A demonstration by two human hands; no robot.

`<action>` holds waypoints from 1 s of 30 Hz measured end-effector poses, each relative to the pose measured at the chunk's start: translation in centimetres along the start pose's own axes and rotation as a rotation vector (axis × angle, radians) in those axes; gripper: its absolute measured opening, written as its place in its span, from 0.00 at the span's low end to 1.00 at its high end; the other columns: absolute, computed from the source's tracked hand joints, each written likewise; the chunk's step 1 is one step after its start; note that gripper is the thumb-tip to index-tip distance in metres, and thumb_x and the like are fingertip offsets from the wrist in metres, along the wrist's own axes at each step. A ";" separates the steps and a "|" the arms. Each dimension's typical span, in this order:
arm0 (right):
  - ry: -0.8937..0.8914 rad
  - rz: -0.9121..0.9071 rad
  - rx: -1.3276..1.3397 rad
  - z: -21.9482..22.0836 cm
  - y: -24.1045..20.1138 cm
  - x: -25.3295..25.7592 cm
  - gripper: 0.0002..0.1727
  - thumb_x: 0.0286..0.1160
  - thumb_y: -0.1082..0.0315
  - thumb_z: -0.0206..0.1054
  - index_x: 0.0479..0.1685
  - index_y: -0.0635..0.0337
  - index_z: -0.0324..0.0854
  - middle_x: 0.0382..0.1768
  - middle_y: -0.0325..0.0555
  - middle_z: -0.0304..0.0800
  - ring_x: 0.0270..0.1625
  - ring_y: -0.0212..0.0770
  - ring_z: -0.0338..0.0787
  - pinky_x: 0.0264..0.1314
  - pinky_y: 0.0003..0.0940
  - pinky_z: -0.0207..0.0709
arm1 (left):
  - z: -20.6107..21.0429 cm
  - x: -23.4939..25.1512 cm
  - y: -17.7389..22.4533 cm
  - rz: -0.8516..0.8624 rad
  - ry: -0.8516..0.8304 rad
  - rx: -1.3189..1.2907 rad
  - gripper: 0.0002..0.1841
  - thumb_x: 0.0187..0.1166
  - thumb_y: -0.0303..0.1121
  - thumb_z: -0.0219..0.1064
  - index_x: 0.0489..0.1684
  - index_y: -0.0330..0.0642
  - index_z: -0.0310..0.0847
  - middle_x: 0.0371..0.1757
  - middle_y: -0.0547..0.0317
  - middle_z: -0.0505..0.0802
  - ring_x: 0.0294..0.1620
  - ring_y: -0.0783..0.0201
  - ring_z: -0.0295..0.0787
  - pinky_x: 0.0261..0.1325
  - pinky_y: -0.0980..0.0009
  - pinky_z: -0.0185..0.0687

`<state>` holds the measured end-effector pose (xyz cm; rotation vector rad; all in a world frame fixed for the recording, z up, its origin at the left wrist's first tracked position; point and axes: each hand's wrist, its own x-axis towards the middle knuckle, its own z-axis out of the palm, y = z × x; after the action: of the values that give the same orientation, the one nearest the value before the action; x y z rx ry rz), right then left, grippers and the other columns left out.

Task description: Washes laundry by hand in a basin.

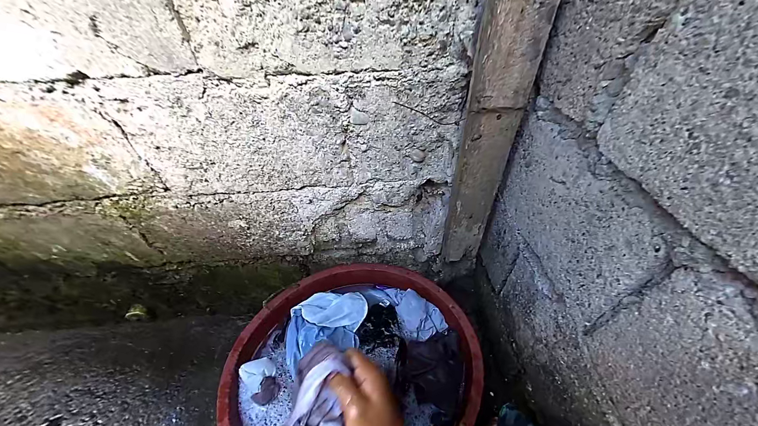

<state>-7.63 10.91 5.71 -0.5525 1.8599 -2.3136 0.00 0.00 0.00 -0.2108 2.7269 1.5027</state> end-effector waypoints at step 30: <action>0.308 -0.041 0.342 -3.3 -1.5 0.3 0.14 0.79 0.81 0.53 0.59 0.70 0.76 0.49 0.41 0.91 0.53 0.29 0.91 0.61 0.32 0.88 | 4.3 6.4 -14.0 -0.883 0.118 -1.004 0.27 0.94 0.55 0.40 0.58 0.42 0.76 0.37 0.50 0.89 0.33 0.57 0.86 0.34 0.58 0.84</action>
<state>-8.89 14.16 6.63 -0.2012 1.5091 -2.7908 -4.77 -4.48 -14.58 -1.2850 1.2616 2.2589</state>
